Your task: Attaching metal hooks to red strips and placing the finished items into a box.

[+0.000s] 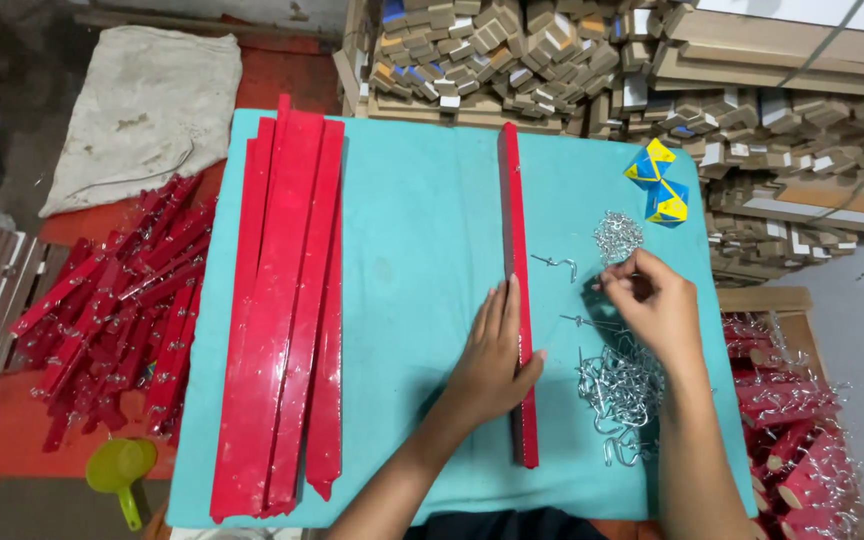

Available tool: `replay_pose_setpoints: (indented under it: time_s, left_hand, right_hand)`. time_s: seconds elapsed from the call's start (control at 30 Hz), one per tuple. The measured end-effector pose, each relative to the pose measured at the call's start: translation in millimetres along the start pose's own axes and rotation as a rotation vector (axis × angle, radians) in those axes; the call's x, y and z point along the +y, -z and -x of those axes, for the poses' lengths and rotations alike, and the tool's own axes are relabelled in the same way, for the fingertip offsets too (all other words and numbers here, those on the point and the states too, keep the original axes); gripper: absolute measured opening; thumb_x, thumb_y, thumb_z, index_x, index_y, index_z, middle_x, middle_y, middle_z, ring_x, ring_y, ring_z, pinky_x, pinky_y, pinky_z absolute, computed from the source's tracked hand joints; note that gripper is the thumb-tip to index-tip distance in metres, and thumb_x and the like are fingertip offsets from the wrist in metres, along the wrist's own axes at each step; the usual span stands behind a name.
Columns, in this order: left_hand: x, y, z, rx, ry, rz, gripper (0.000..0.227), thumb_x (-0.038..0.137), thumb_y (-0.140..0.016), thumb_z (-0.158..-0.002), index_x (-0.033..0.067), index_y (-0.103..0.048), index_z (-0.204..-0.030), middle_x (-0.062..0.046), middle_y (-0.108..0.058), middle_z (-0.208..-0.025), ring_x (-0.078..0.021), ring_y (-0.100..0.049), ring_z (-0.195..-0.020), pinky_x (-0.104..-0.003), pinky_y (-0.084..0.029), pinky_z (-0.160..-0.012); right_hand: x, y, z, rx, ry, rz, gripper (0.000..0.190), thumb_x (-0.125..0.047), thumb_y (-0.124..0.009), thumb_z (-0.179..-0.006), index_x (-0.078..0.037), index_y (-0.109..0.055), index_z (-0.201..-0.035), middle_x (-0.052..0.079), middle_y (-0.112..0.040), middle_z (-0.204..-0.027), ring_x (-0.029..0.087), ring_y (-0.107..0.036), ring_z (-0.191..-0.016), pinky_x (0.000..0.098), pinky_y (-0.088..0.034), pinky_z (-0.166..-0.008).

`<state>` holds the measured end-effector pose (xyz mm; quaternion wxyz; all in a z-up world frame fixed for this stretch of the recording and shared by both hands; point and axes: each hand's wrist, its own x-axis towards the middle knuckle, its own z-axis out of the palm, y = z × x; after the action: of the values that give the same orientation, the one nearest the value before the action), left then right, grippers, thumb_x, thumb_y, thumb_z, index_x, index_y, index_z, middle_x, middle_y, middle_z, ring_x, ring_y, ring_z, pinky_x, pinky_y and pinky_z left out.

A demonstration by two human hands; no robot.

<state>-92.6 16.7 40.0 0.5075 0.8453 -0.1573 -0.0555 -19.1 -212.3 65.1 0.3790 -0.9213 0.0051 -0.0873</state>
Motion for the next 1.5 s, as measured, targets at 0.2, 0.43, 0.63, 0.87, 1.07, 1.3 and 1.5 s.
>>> replay_pose_setpoints:
  time_s: [0.2,0.43,0.63,0.87,1.07,1.3,1.5]
  left_hand:
    - [1,-13,59,0.061,-0.103,-0.065,0.083,0.034,-0.057,-0.102,-0.0003,-0.012,-0.163,-0.025,-0.021,-0.168,-0.0446,-0.018,-0.156,-0.052,-0.019,-0.124]
    - [-6,-15,73,0.040,-0.126,-0.090,0.081,0.043,-0.049,-0.104,0.0019,-0.012,-0.163,-0.024,-0.018,-0.170,-0.0397,-0.015,-0.158,-0.050,-0.016,-0.127]
    - [-9,-15,74,0.067,-0.188,-0.141,0.074,0.043,-0.049,-0.105,0.0060,-0.020,-0.163,-0.028,-0.027,-0.166,-0.0409,-0.023,-0.156,-0.053,-0.021,-0.126]
    - [-9,-8,70,0.050,-0.182,-0.113,0.078,0.041,-0.056,-0.103,0.0039,-0.022,-0.162,-0.025,-0.026,-0.167,-0.0419,-0.025,-0.154,-0.051,-0.024,-0.124]
    - [-2,-5,70,0.058,-0.202,-0.111,0.075,0.040,-0.055,-0.104,0.0038,-0.023,-0.162,-0.026,-0.029,-0.165,-0.0452,-0.030,-0.152,-0.053,-0.028,-0.122]
    - [0,-5,65,0.095,-0.236,-0.162,0.078,0.037,-0.063,-0.100,-0.0001,-0.028,-0.159,-0.026,-0.034,-0.161,-0.0425,-0.036,-0.148,-0.051,-0.032,-0.121]
    - [-3,-7,64,0.093,-0.258,-0.177,0.082,0.037,-0.068,-0.097,-0.0005,-0.028,-0.158,-0.027,-0.035,-0.160,-0.0445,-0.038,-0.147,-0.052,-0.033,-0.121]
  right_hand:
    - [-38,-5,59,-0.307,0.028,-0.216,0.014,0.000,-0.072,-0.084,-0.005,-0.062,-0.075,0.009,-0.080,-0.094,0.014,-0.073,-0.090,0.0260,-0.057,-0.081]
    - [-55,-22,108,-0.354,-0.083,-0.455,0.015,-0.001,-0.077,-0.087,-0.002,-0.062,-0.088,0.008,-0.073,-0.082,0.013,-0.079,-0.082,0.0216,-0.058,-0.073]
    - [-56,-25,118,-0.273,-0.109,-0.214,0.014,-0.005,-0.074,-0.086,-0.006,-0.086,-0.094,0.005,-0.086,-0.098,0.011,-0.077,-0.092,0.0230,-0.056,-0.088]
    - [-44,-34,132,-0.188,-0.136,-0.480,0.014,0.003,-0.073,-0.085,0.005,-0.080,-0.096,0.016,-0.077,-0.101,0.021,-0.080,-0.086,0.0275,-0.068,-0.086]
    - [-58,-23,143,-0.118,0.002,-0.246,0.010,-0.004,-0.073,-0.087,-0.006,-0.081,-0.093,0.009,-0.080,-0.099,0.017,-0.077,-0.092,0.0256,-0.061,-0.086]
    - [-40,-28,156,-0.093,-0.011,-0.268,0.006,-0.007,-0.072,-0.088,-0.006,-0.078,-0.088,0.008,-0.079,-0.093,0.018,-0.076,-0.089,0.0276,-0.058,-0.084]
    - [-38,-36,148,-0.026,0.079,-0.206,0.004,-0.007,-0.070,-0.091,-0.006,-0.074,-0.092,0.005,-0.077,-0.094,0.017,-0.074,-0.088,0.0271,-0.057,-0.082]
